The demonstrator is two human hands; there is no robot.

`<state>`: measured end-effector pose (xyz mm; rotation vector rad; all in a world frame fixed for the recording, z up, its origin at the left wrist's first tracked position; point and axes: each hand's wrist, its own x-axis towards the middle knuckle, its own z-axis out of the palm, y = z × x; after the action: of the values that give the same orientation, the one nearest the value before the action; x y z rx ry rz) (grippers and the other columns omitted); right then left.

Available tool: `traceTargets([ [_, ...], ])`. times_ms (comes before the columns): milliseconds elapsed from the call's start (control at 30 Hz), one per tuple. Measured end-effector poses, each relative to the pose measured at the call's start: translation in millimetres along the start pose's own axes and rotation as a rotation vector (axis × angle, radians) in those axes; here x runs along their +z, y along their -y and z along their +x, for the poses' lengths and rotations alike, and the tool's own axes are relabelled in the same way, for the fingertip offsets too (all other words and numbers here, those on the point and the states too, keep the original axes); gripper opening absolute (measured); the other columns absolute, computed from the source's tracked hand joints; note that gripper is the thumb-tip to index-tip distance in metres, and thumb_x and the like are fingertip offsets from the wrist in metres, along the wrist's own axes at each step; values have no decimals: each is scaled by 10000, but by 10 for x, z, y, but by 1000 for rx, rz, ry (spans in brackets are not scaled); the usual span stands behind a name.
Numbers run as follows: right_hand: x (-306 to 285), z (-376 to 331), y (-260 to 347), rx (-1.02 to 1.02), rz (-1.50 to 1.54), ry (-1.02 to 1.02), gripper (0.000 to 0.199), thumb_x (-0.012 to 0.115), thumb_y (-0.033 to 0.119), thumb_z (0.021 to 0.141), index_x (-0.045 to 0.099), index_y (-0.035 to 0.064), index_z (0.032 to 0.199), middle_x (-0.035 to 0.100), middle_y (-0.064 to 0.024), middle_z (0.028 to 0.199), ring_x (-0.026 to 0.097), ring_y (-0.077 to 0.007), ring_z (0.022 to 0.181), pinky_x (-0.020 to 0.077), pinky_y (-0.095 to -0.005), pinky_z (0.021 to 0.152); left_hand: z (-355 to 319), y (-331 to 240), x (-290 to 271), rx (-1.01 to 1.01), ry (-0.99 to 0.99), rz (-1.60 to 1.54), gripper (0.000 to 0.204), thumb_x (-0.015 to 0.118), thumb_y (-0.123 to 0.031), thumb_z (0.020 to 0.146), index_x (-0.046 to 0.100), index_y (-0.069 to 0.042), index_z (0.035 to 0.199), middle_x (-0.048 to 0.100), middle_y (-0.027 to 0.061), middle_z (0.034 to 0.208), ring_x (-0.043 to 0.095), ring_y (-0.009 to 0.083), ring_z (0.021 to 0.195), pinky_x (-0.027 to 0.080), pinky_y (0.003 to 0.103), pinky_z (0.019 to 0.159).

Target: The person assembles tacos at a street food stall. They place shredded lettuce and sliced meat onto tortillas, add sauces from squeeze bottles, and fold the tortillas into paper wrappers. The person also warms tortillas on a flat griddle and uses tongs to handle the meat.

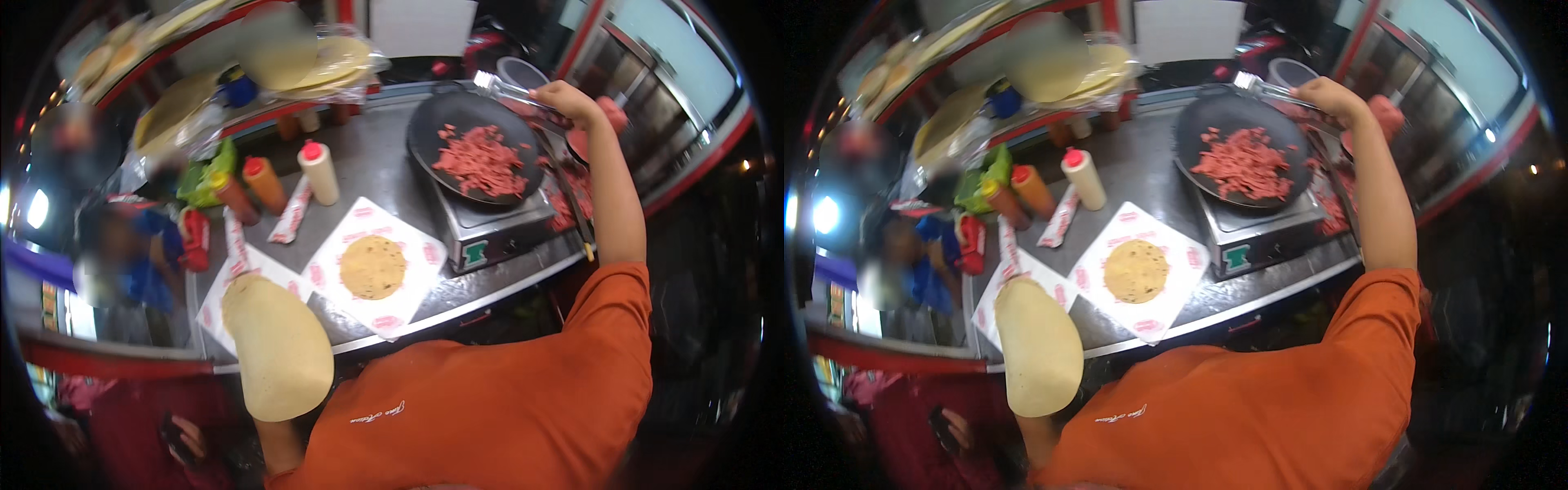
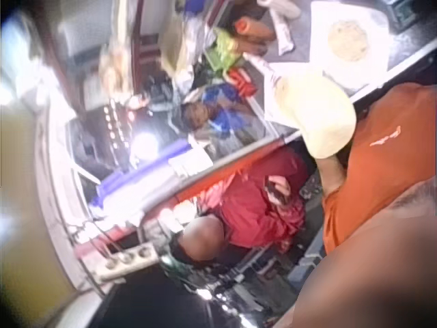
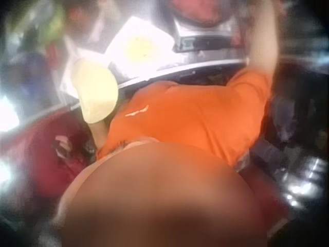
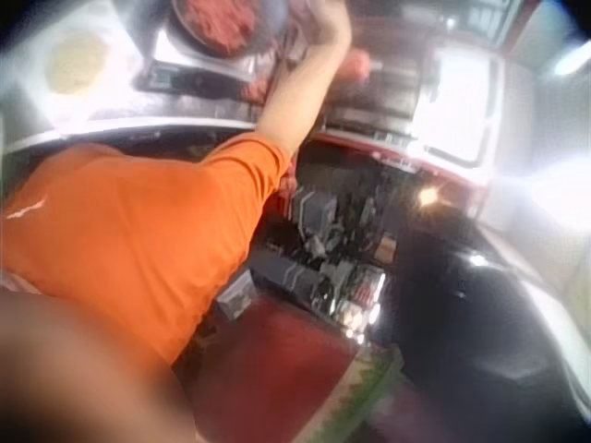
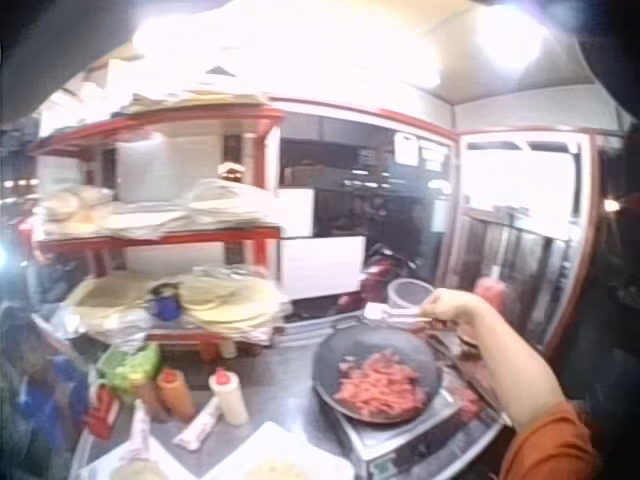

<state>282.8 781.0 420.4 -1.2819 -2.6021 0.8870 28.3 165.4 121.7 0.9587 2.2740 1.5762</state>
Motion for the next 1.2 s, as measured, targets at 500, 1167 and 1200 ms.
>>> traceTargets([
  [500, -233, -397, -954, -851, -648, -175, 301, 826, 227, 825, 815, 117, 1105, 776, -153, 962, 745, -330, 952, 573, -452, 837, 323, -1135, 1008, 34, -207, 270, 561, 656, -380, 1007, 586, -81, 1477, 554, 194, 1540, 549, 327, 1380, 406, 420, 1189],
  [1167, 550, 734, -1025, -1196, -537, -145, 153, 715, 161, 872, 730, 75, 998, 705, -154, 939, 727, -363, 887, 575, -504, 753, 2126, -3147, 1239, 388, -201, 805, 554, 680, -358, 1003, 586, -82, 1473, 554, 193, 1540, 552, 318, 1373, 404, 415, 1194],
  [1200, 529, 698, -1124, -1156, -620, -35, 367, 750, 155, 864, 742, 107, 1229, 725, -124, 1006, 718, -338, 962, 563, -473, 794, 2158, -3179, 1238, 399, -192, 817, 553, 681, -357, 1002, 586, -83, 1473, 554, 193, 1540, 553, 317, 1372, 404, 415, 1194],
])
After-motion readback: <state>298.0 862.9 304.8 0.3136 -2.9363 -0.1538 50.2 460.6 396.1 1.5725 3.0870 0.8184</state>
